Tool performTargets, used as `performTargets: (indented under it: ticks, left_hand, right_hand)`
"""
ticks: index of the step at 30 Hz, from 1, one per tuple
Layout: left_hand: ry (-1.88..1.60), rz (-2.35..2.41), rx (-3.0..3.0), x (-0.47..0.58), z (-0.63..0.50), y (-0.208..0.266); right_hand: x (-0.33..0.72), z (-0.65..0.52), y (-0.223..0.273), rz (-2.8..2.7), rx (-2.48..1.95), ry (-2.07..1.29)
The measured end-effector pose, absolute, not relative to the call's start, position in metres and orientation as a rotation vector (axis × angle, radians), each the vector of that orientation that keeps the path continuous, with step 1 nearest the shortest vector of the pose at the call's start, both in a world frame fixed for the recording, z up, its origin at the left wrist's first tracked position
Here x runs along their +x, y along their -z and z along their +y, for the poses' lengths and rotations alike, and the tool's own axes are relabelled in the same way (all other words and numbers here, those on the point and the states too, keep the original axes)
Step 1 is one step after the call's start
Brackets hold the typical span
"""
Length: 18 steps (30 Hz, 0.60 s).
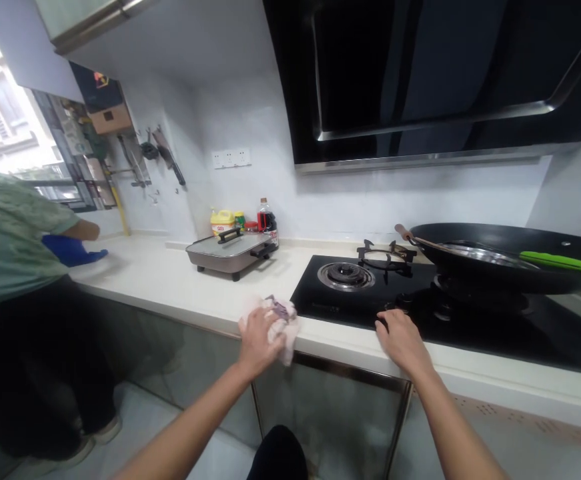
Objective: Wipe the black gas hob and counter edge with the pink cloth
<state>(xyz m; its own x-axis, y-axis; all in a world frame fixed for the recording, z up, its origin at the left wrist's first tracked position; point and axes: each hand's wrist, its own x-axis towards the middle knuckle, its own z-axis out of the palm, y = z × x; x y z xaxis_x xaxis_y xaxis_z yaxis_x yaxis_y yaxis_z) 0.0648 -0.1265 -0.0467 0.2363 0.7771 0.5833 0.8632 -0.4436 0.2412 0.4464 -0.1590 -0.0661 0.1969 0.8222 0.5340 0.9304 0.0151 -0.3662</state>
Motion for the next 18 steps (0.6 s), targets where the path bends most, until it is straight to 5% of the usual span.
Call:
performTargets:
  ticks: [7,18]
  left_hand:
    - [1.028,-0.936,-2.697,0.181,-0.160,0.079]
    - [0.927,-0.848,-2.645,0.222,-0.169,0.079]
  right_hand:
    - [0.465,-0.152,0.071,-1.566,-1.729,0.038]
    - [0.480,-0.153,0.077,-1.605,-1.735,0.024]
